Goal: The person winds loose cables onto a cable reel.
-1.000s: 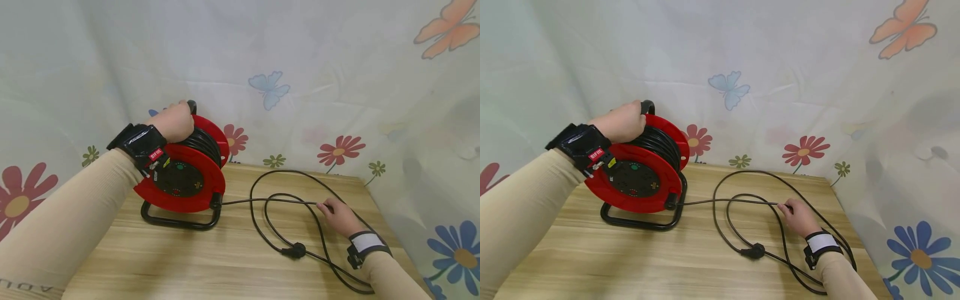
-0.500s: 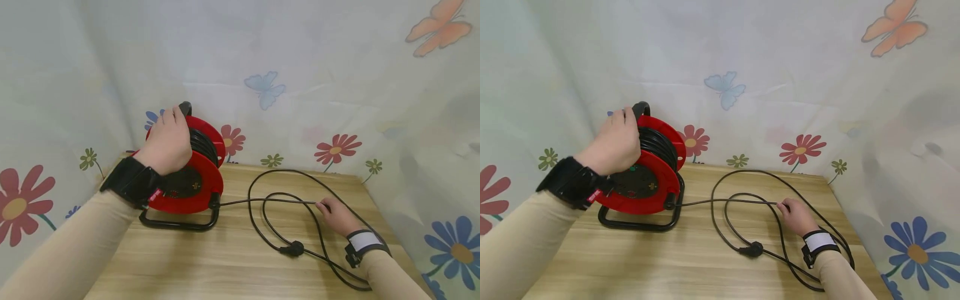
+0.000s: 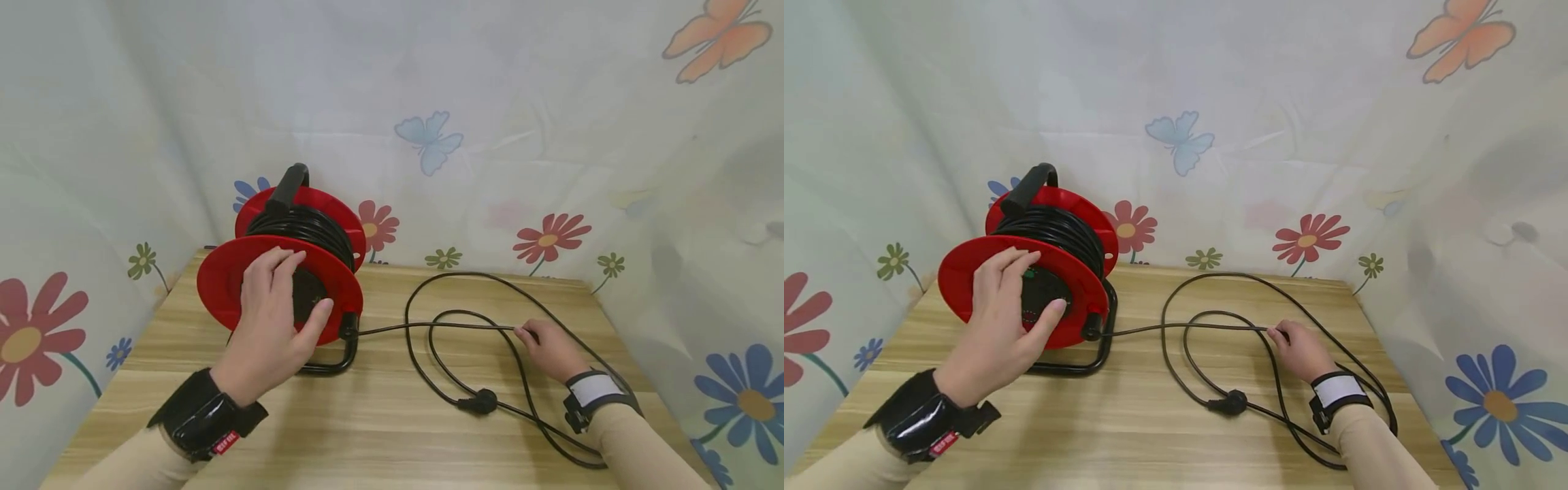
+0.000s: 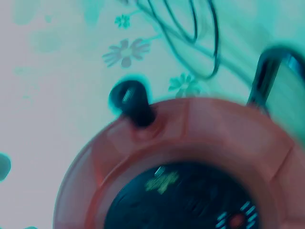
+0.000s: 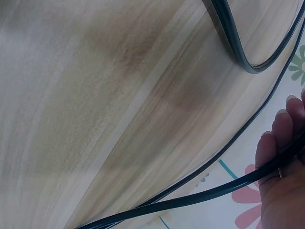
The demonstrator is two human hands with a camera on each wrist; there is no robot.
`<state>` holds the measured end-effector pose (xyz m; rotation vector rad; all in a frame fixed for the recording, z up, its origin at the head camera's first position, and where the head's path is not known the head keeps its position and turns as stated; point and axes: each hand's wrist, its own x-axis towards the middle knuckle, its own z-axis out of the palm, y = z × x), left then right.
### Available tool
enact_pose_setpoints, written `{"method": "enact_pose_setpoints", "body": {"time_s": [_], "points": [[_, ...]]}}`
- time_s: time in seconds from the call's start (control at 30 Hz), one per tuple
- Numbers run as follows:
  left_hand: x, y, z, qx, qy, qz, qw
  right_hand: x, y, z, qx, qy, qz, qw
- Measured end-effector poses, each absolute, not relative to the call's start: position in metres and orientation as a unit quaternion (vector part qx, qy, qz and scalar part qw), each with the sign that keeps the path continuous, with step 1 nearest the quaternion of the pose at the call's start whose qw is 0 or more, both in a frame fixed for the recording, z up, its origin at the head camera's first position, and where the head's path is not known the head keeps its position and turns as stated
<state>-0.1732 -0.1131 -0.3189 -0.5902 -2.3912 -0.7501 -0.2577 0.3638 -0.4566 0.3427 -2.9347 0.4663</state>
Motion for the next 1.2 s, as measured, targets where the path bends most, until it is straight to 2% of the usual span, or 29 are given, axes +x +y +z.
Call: {"method": "enact_pose_setpoints", "body": {"time_s": [0.1, 0.33, 0.43, 1.03, 1.2], "points": [[-0.167, -0.109, -0.338, -0.192, -0.894, -0.312, 0.259, -0.258, 0.364, -0.459, 0.116, -0.978, 0.157, 0.073], [-0.176, -0.096, -0.383, -0.076, -0.891, -0.444, 0.055, -0.256, 0.365, -0.459, 0.107, -0.979, 0.161, 0.072], [-0.184, -0.090, -0.395, -0.042, -0.872, -0.488, 0.007, -0.256, 0.364, -0.459, 0.112, -0.977, 0.161, 0.080], [-0.207, -0.064, -0.399, -0.039, -0.813, -0.570, -0.113, -0.257, 0.364, -0.461, 0.106, -0.978, 0.165, 0.063], [-0.209, -0.060, -0.408, -0.035, -0.816, -0.568, -0.102, -0.257, 0.364, -0.459, 0.117, -0.978, 0.164, 0.061]]}}
